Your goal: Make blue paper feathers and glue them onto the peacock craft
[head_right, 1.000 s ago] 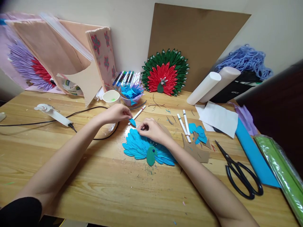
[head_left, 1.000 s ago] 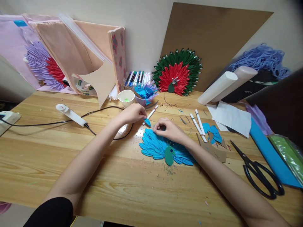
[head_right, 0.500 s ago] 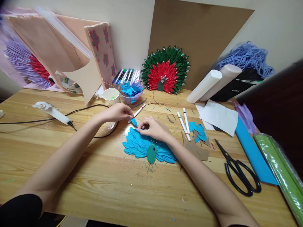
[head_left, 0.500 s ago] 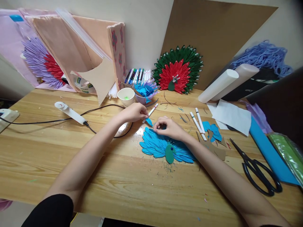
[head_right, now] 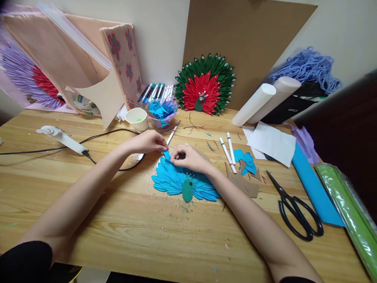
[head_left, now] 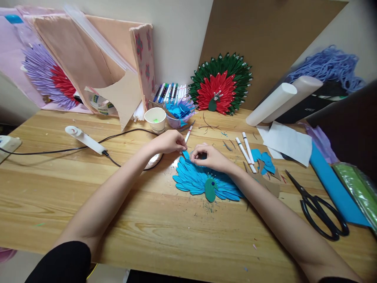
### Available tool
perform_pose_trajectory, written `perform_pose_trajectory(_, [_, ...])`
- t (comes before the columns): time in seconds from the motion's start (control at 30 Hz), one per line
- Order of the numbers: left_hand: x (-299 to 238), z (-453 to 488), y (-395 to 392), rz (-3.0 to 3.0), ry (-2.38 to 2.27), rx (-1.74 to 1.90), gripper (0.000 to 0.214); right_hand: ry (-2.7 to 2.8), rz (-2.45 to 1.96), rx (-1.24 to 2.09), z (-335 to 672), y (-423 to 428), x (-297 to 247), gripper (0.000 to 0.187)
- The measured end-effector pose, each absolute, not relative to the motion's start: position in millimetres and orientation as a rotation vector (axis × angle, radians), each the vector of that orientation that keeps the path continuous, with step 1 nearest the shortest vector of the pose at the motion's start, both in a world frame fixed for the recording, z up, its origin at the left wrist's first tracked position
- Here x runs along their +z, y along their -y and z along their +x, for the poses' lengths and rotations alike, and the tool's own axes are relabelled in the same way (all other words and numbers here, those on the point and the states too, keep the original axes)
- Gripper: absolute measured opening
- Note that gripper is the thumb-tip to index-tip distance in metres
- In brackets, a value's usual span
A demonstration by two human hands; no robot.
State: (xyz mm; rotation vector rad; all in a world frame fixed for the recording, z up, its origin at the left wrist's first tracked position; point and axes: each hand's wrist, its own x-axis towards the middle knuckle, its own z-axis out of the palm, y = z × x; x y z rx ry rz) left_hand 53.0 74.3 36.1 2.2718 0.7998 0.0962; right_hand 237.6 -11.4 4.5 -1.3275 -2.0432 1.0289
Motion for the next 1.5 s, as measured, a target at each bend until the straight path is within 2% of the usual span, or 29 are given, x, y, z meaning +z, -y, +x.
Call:
perform_pose_trajectory(0.87, [34.3,53.5,-71.7,2.337,-0.802,0.123,0.013,1.982,-1.361,1.108,239.8,8.6,8.6,0.011])
perform_pose_trajectory(1.5, [34.1,61.0,-66.8,2.328,-0.847,0.037,0.019,2.281,-1.372,0.847,248.4,4.1,12.9,0.007])
